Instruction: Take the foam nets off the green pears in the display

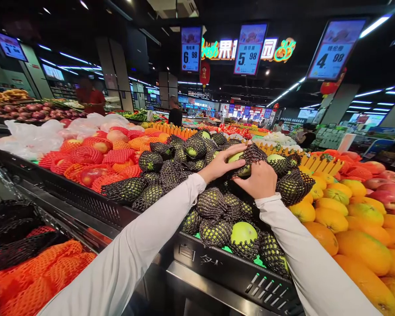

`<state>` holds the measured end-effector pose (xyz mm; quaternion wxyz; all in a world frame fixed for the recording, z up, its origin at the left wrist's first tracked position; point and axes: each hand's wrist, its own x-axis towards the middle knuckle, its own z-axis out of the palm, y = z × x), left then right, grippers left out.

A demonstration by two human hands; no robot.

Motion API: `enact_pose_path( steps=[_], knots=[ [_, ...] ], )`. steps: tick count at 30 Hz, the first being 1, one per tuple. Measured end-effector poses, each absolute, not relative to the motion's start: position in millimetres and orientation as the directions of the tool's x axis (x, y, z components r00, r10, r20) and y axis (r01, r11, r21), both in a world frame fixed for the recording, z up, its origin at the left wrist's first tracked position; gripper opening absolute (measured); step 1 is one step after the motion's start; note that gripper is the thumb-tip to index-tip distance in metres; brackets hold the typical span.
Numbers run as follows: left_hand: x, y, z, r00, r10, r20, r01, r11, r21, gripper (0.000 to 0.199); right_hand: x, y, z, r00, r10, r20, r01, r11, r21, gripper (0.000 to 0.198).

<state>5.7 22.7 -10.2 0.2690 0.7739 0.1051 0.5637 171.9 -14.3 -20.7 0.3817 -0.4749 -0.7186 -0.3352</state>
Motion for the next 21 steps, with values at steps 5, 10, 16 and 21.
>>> enact_pose_path(
  steps=[5, 10, 16, 21],
  knots=[
    [7, 13, -6, 0.284, 0.512, 0.811, -0.214, -0.79, 0.574, 0.034, 175, -15, -17, -0.145, 0.479, 0.865, 0.925, 0.376, -0.053, 0.053],
    [10, 19, -6, 0.111, 0.567, 0.816, -0.149, -0.803, 0.578, 0.039, 174, -15, -14, -0.072, 0.492, 0.867, 0.925, 0.358, -0.126, 0.064],
    [8, 22, -7, 0.043, 0.642, 0.766, -0.124, -0.757, 0.641, 0.039, 170, -19, -16, -0.061, 0.464, 0.884, 0.911, 0.387, -0.141, 0.069],
    [7, 7, -6, 0.275, 0.646, 0.712, -0.116, -0.713, 0.692, 0.048, 178, -9, -23, -0.03, 0.383, 0.923, 0.892, 0.427, -0.148, 0.083]
  ],
)
